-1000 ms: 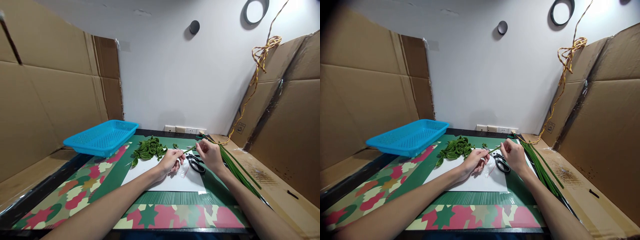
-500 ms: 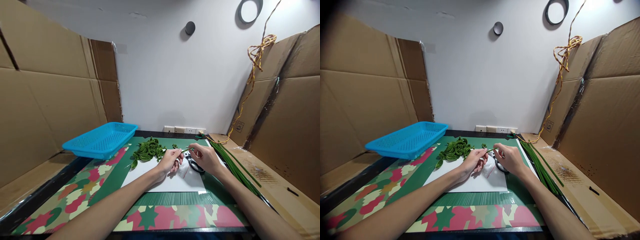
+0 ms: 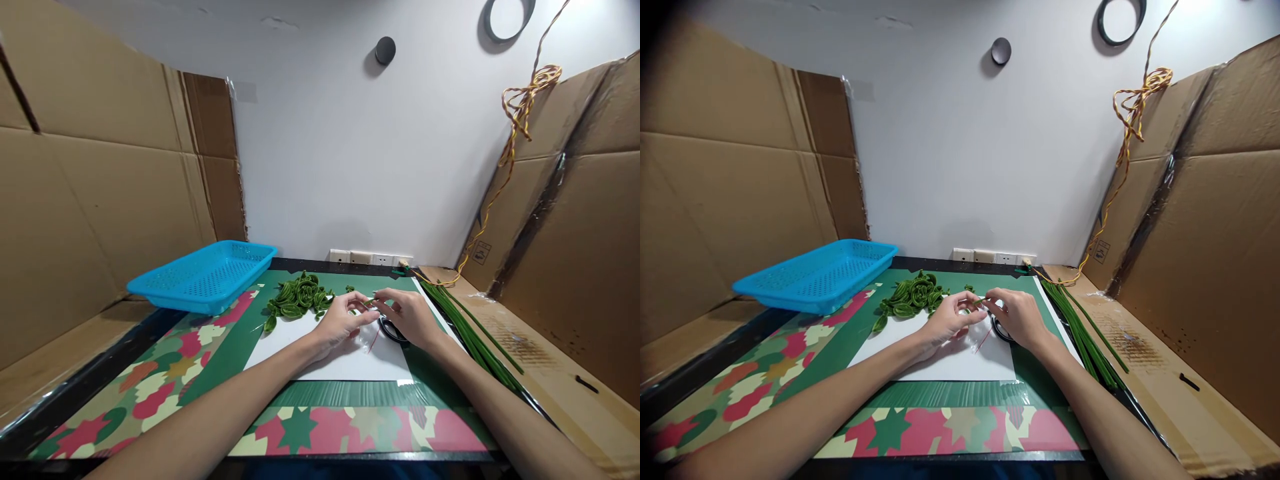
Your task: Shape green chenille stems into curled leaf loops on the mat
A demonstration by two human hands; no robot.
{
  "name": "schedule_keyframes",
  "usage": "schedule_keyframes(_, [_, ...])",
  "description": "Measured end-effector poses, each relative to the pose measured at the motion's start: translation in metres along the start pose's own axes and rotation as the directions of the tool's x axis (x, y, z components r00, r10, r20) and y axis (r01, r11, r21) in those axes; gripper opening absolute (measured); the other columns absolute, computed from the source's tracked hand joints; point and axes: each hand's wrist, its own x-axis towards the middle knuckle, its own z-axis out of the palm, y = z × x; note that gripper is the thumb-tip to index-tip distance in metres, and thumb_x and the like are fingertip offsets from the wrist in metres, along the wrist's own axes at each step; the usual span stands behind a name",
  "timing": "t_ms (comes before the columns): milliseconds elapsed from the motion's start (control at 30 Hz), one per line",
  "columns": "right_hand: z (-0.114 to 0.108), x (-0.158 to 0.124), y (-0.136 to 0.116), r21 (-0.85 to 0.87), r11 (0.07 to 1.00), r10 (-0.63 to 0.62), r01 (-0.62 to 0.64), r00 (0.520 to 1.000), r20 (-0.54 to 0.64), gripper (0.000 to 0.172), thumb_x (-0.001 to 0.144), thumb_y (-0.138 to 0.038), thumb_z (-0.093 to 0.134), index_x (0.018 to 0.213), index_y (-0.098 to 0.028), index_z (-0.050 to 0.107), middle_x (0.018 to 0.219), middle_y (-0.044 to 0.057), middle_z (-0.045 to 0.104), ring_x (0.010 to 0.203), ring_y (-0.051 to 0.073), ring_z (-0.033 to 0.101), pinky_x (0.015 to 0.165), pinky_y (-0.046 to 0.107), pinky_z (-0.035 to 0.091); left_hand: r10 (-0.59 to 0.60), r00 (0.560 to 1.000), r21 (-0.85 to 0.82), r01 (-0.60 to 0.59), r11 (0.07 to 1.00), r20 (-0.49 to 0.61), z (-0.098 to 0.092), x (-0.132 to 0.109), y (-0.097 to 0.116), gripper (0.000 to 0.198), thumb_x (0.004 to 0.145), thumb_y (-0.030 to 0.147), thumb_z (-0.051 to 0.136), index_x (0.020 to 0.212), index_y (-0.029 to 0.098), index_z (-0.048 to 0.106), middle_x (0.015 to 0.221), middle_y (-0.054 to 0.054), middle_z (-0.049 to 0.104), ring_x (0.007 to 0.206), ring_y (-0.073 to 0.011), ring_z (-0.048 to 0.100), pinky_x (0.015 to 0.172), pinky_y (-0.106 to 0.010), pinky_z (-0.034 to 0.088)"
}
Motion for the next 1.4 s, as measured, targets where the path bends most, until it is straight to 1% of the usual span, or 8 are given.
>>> schedule_keyframes(300, [0.0, -0.002, -0.003, 0.116, 0.993, -0.036, 0.036, 0.999, 0.0, 0.015, 0.098, -0.032, 0.062, 0.104, -0.023, 0.073, 0.087, 0.003, 0.075, 0.067, 0.016, 0.066, 0.06, 0.024, 0.047, -0.028, 0.999, -0.045, 0.03, 0.999, 0.031, 0.001, -0.003, 0.003, 0.066, 0.071, 0.049, 0.087, 0.126, 0.021, 0.063, 0.1, -0.005, 0.065, 0.046, -0.0008, 0.039, 0.041, -0.017, 0.029])
schedule_keyframes(500, [0.0, -0.003, -0.007, 0.191, 0.975, -0.11, 0.113, 0.994, -0.029, 0.017, 0.099, -0.029, 0.058, 0.094, -0.02, 0.072, 0.082, 0.004, 0.069, 0.063, 0.014, 0.059, 0.059, 0.024, 0.047, 0.024, 0.996, -0.105, -0.015, 0.994, 0.085, 0.003, -0.005, 0.008, 0.069, 0.073, 0.052, 0.085, 0.128, 0.016, 0.063, 0.063, 0.008, 0.049, 0.042, -0.0025, 0.03, 0.038, -0.018, 0.019])
schedule_keyframes(767, [0.0, -0.002, -0.009, 0.164, 0.976, -0.133, 0.142, 0.989, -0.063, 0.022, 0.101, -0.028, 0.052, 0.084, -0.021, 0.065, 0.078, 0.002, 0.066, 0.064, 0.014, 0.059, 0.062, 0.025, 0.046, 0.019, 0.994, -0.105, -0.007, 0.994, 0.111, 0.003, -0.008, 0.014, 0.076, 0.076, 0.057, 0.081, 0.135, 0.016, 0.059, 0.061, 0.007, 0.05, 0.04, -0.0031, 0.032, 0.038, -0.019, 0.018])
schedule_keyframes(967, [-0.001, -0.003, -0.012, 0.068, 0.99, -0.124, 0.127, 0.991, -0.045, 0.025, 0.103, -0.029, 0.046, 0.086, -0.021, 0.063, 0.075, 0.003, 0.068, 0.061, 0.014, 0.058, 0.059, 0.025, 0.044, 0.009, 0.996, -0.134, 0.003, 0.991, 0.086, 0.002, -0.006, 0.012, 0.066, 0.077, 0.058, 0.079, 0.127, 0.02, 0.059, 0.071, 0.005, 0.057, 0.038, -0.0032, 0.04, 0.035, -0.017, 0.02])
schedule_keyframes(1100, [-0.003, -0.003, -0.015, 0.079, 0.989, -0.125, 0.127, 0.991, -0.039, 0.025, 0.104, -0.03, 0.046, 0.092, -0.021, 0.065, 0.088, 0.005, 0.072, 0.065, 0.014, 0.061, 0.064, 0.026, 0.047, 0.042, 0.998, -0.173, -0.035, 0.984, 0.039, 0.001, -0.004, 0.011, 0.054, 0.077, 0.055, 0.081, 0.112, 0.02, 0.06, 0.071, 0.005, 0.057, 0.038, -0.0026, 0.039, 0.034, -0.017, 0.023])
schedule_keyframes(1200, [-0.004, -0.002, -0.015, 0.064, 0.99, -0.126, 0.126, 0.992, -0.011, 0.023, 0.104, -0.03, 0.048, 0.094, -0.021, 0.067, 0.101, 0.007, 0.073, 0.069, 0.015, 0.064, 0.065, 0.026, 0.048, 0.074, 0.997, -0.128, -0.073, 0.989, 0.004, 0.003, -0.004, 0.011, 0.053, 0.075, 0.056, 0.082, 0.106, 0.018, 0.062, 0.085, 0.0, 0.065, 0.039, -0.0021, 0.043, 0.032, -0.017, 0.024])
schedule_keyframes(1300, [-0.004, -0.001, -0.014, 0.043, 0.992, -0.118, 0.117, 0.993, 0.009, 0.023, 0.104, -0.03, 0.048, 0.096, -0.022, 0.069, 0.106, 0.007, 0.073, 0.074, 0.015, 0.067, 0.065, 0.025, 0.049, 0.113, 0.992, -0.062, -0.116, 0.991, -0.049, 0.006, -0.003, 0.01, 0.052, 0.076, 0.059, 0.079, 0.102, 0.016, 0.067, 0.1, -0.006, 0.068, 0.042, -0.0031, 0.051, 0.031, -0.017, 0.028])
schedule_keyframes(1400, [-0.003, -0.001, -0.012, 0.024, 0.994, -0.106, 0.106, 0.994, 0.014, 0.023, 0.104, -0.03, 0.048, 0.103, -0.023, 0.07, 0.105, 0.007, 0.074, 0.074, 0.015, 0.068, 0.063, 0.024, 0.049, 0.129, 0.985, -0.053, -0.135, 0.989, -0.114, 0.005, 0.0, 0.008, 0.051, 0.076, 0.058, 0.079, 0.097, 0.014, 0.068, 0.098, -0.007, 0.069, 0.042, -0.005, 0.055, 0.031, -0.018, 0.032])
